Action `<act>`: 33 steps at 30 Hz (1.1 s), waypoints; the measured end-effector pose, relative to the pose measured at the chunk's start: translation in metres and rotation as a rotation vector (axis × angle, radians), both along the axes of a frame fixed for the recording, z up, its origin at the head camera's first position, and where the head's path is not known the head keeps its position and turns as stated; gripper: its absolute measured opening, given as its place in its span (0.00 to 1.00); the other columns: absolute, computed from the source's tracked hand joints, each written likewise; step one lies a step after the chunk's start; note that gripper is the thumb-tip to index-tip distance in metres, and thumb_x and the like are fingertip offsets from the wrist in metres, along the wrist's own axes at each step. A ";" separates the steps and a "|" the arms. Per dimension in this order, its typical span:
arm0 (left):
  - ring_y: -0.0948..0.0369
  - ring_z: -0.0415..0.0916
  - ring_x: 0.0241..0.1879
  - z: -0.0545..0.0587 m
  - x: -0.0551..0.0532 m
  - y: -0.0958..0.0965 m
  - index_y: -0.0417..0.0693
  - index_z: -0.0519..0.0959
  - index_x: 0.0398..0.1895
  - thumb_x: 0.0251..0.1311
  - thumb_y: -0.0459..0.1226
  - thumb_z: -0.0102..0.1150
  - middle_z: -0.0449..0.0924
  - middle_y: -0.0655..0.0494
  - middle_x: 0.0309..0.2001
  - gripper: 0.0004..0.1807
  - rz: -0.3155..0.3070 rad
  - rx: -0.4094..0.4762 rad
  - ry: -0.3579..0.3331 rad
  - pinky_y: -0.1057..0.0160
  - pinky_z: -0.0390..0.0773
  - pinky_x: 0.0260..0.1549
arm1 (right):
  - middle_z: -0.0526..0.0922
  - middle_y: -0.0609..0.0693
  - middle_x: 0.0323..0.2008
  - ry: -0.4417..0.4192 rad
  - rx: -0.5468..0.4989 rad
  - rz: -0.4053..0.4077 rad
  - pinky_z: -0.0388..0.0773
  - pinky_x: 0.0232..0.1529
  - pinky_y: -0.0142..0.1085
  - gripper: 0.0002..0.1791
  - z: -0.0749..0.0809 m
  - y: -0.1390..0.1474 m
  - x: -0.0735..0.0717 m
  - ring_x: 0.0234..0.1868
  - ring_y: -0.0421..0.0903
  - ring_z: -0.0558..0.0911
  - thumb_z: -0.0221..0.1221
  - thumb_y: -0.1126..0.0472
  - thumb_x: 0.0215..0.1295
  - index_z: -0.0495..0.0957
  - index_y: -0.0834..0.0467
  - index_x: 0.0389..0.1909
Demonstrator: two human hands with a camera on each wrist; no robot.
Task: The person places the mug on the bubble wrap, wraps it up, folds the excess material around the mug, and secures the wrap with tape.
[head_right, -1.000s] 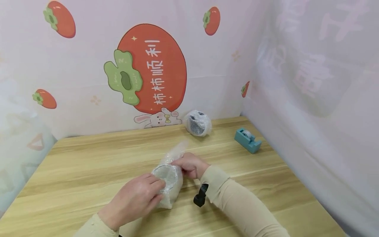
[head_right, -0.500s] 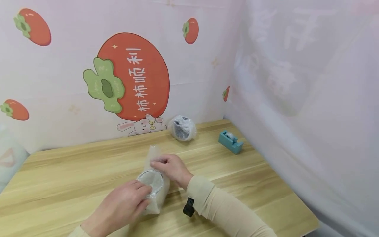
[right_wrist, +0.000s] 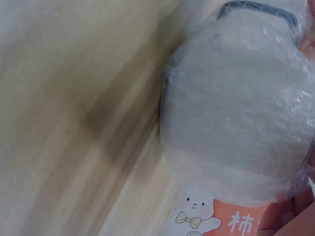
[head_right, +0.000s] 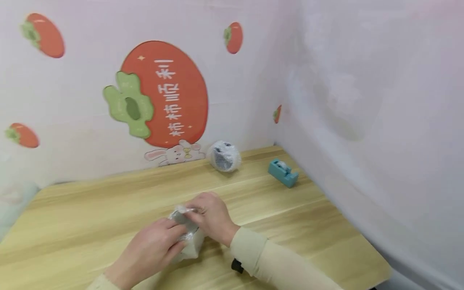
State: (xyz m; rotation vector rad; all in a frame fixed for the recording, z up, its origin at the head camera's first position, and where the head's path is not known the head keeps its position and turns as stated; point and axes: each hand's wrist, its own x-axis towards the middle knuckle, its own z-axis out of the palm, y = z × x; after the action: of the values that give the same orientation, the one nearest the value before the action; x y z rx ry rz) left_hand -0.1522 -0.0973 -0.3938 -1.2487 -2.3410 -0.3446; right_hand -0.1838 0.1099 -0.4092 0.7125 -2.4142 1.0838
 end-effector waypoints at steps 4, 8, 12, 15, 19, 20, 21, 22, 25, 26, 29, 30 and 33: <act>0.62 0.76 0.36 -0.004 0.004 -0.002 0.52 0.83 0.39 0.58 0.42 0.74 0.83 0.61 0.39 0.10 0.018 0.026 -0.015 0.63 0.80 0.35 | 0.90 0.43 0.42 0.079 0.020 -0.001 0.81 0.46 0.34 0.12 -0.005 -0.001 0.009 0.45 0.41 0.82 0.74 0.65 0.57 0.91 0.50 0.42; 0.63 0.74 0.36 -0.009 0.000 0.003 0.53 0.85 0.41 0.58 0.43 0.75 0.80 0.59 0.41 0.11 0.010 0.079 -0.030 0.65 0.78 0.34 | 0.89 0.43 0.41 0.123 0.083 -0.006 0.81 0.46 0.35 0.13 -0.005 0.008 0.014 0.46 0.42 0.81 0.74 0.67 0.56 0.91 0.51 0.42; 0.61 0.73 0.36 -0.014 0.000 0.000 0.54 0.87 0.40 0.55 0.45 0.75 0.78 0.59 0.36 0.11 0.031 0.116 0.026 0.62 0.78 0.37 | 0.90 0.44 0.42 0.137 0.157 0.015 0.81 0.49 0.36 0.14 -0.005 0.007 0.016 0.48 0.43 0.82 0.73 0.67 0.59 0.91 0.52 0.45; 0.58 0.77 0.39 -0.017 0.001 -0.003 0.54 0.88 0.41 0.55 0.48 0.74 0.82 0.59 0.35 0.14 0.061 0.138 0.072 0.59 0.78 0.43 | 0.90 0.44 0.44 0.141 0.198 0.038 0.81 0.51 0.38 0.13 -0.004 0.005 0.018 0.50 0.44 0.82 0.73 0.65 0.61 0.91 0.53 0.47; 0.58 0.77 0.39 -0.019 0.005 -0.007 0.53 0.85 0.42 0.54 0.50 0.76 0.85 0.60 0.38 0.17 0.111 0.163 0.025 0.61 0.78 0.41 | 0.90 0.45 0.47 0.133 0.227 0.064 0.81 0.54 0.40 0.13 -0.002 0.003 0.018 0.53 0.45 0.82 0.72 0.65 0.62 0.90 0.55 0.48; 0.58 0.77 0.39 -0.019 0.006 -0.007 0.52 0.83 0.42 0.53 0.50 0.77 0.85 0.60 0.39 0.19 0.123 0.168 0.007 0.62 0.78 0.40 | 0.89 0.46 0.47 0.133 0.236 0.070 0.81 0.54 0.40 0.13 -0.002 0.003 0.018 0.53 0.46 0.82 0.71 0.65 0.62 0.90 0.55 0.48; 0.59 0.76 0.39 -0.019 0.007 -0.006 0.50 0.82 0.42 0.52 0.50 0.78 0.84 0.60 0.39 0.21 0.135 0.176 -0.013 0.63 0.78 0.38 | 0.89 0.46 0.48 0.132 0.247 0.075 0.81 0.54 0.40 0.13 -0.001 0.004 0.019 0.54 0.46 0.82 0.71 0.66 0.63 0.90 0.56 0.49; 0.60 0.75 0.37 -0.019 0.007 -0.006 0.48 0.80 0.43 0.50 0.49 0.79 0.83 0.59 0.38 0.23 0.146 0.186 -0.027 0.64 0.78 0.37 | 0.89 0.47 0.49 0.131 0.259 0.082 0.81 0.55 0.40 0.13 -0.001 0.005 0.019 0.54 0.46 0.82 0.70 0.66 0.63 0.90 0.56 0.49; 0.61 0.74 0.36 -0.020 0.009 -0.006 0.43 0.77 0.49 0.47 0.48 0.82 0.81 0.59 0.38 0.31 0.166 0.208 -0.057 0.66 0.78 0.35 | 0.88 0.48 0.51 0.134 0.303 0.100 0.81 0.56 0.41 0.14 0.001 0.007 0.020 0.57 0.48 0.81 0.69 0.65 0.65 0.89 0.57 0.51; 0.61 0.75 0.37 -0.020 0.009 -0.005 0.42 0.77 0.51 0.47 0.47 0.83 0.81 0.58 0.39 0.33 0.162 0.217 -0.064 0.65 0.78 0.35 | 0.88 0.48 0.52 0.137 0.321 0.106 0.81 0.57 0.42 0.14 0.001 0.008 0.020 0.58 0.49 0.80 0.68 0.65 0.66 0.88 0.57 0.52; 0.60 0.77 0.39 -0.021 0.008 -0.005 0.43 0.78 0.56 0.48 0.47 0.82 0.82 0.57 0.40 0.34 0.152 0.232 -0.074 0.63 0.80 0.37 | 0.87 0.49 0.54 0.150 0.387 0.122 0.81 0.59 0.43 0.14 0.003 0.010 0.021 0.60 0.50 0.80 0.66 0.63 0.70 0.88 0.57 0.54; 0.60 0.77 0.39 -0.022 0.008 -0.006 0.45 0.80 0.55 0.49 0.47 0.81 0.83 0.57 0.41 0.32 0.145 0.238 -0.075 0.62 0.80 0.37 | 0.87 0.49 0.55 0.157 0.412 0.128 0.81 0.60 0.43 0.14 0.004 0.011 0.021 0.61 0.51 0.80 0.65 0.63 0.70 0.87 0.56 0.55; 0.59 0.79 0.40 -0.023 0.008 -0.008 0.49 0.83 0.49 0.51 0.48 0.80 0.84 0.56 0.40 0.24 0.141 0.246 -0.066 0.61 0.80 0.36 | 0.86 0.49 0.56 0.186 0.482 0.150 0.80 0.62 0.44 0.15 0.005 0.011 0.022 0.62 0.52 0.79 0.64 0.62 0.71 0.86 0.55 0.57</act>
State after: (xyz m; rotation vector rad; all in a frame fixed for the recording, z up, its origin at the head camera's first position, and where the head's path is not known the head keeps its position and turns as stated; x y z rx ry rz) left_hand -0.1441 -0.1051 -0.4164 -0.9641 -2.3405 -0.6135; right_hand -0.1620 0.1206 -0.4042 1.1083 -2.5046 0.4499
